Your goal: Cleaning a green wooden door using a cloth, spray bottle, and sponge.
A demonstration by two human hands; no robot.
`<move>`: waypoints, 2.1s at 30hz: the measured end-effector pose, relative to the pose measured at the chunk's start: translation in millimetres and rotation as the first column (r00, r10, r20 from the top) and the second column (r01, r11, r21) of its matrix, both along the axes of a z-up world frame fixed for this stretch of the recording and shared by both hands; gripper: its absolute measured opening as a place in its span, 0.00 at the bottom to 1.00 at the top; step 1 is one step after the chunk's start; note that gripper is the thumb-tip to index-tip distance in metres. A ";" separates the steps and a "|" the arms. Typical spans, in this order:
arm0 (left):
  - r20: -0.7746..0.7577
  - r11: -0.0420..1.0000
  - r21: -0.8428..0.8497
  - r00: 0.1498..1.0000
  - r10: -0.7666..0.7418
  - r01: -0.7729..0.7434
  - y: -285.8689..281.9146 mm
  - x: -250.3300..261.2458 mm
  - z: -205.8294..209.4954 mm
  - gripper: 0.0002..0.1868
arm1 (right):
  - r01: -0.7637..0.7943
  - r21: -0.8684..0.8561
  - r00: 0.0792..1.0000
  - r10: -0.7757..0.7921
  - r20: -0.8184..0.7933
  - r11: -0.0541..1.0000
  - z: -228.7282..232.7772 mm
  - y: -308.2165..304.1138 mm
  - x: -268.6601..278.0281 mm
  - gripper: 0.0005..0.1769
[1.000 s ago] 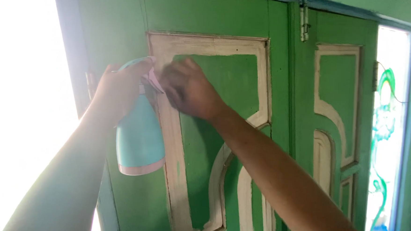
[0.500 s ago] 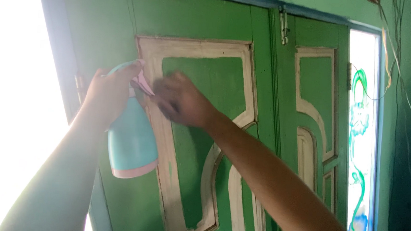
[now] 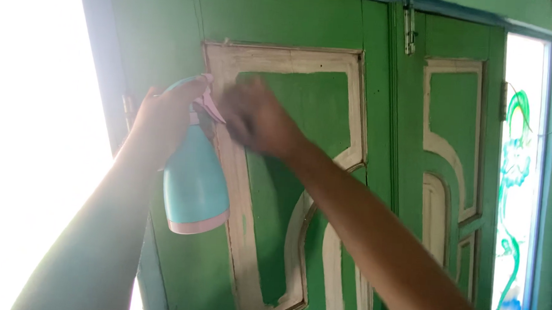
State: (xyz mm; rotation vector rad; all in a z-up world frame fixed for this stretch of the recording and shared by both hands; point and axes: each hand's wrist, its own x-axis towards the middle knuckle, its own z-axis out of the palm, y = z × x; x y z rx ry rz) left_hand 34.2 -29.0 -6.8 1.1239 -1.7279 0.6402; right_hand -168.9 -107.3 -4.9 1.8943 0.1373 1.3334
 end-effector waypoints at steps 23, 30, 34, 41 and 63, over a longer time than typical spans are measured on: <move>-0.473 0.947 0.191 0.869 -0.142 0.259 -7.3 -0.1 5.9 0.22 | 0.035 -0.081 0.993 -0.044 -0.106 0.996 44.2 2.2 3.0 0.09; -0.648 0.867 0.147 0.708 -0.280 0.477 21.4 -19.4 9.0 0.25 | 0.015 0.034 0.986 -0.020 0.164 0.999 28.0 -7.0 8.9 0.06; -0.794 0.828 0.147 0.564 -0.227 0.541 63.0 -43.7 14.3 0.22 | 0.160 -0.012 0.945 -0.150 0.290 0.987 43.9 -13.4 -7.2 0.07; -0.700 0.771 0.088 0.590 -0.402 0.631 26.8 -19.6 10.3 0.20 | 0.169 0.238 0.802 -0.273 0.530 0.957 46.9 -31.5 1.1 0.10; -0.752 0.878 0.109 0.616 -0.234 0.466 15.3 -83.3 32.4 0.20 | -0.048 0.175 0.843 -0.055 0.536 0.983 46.3 -57.5 -72.4 0.08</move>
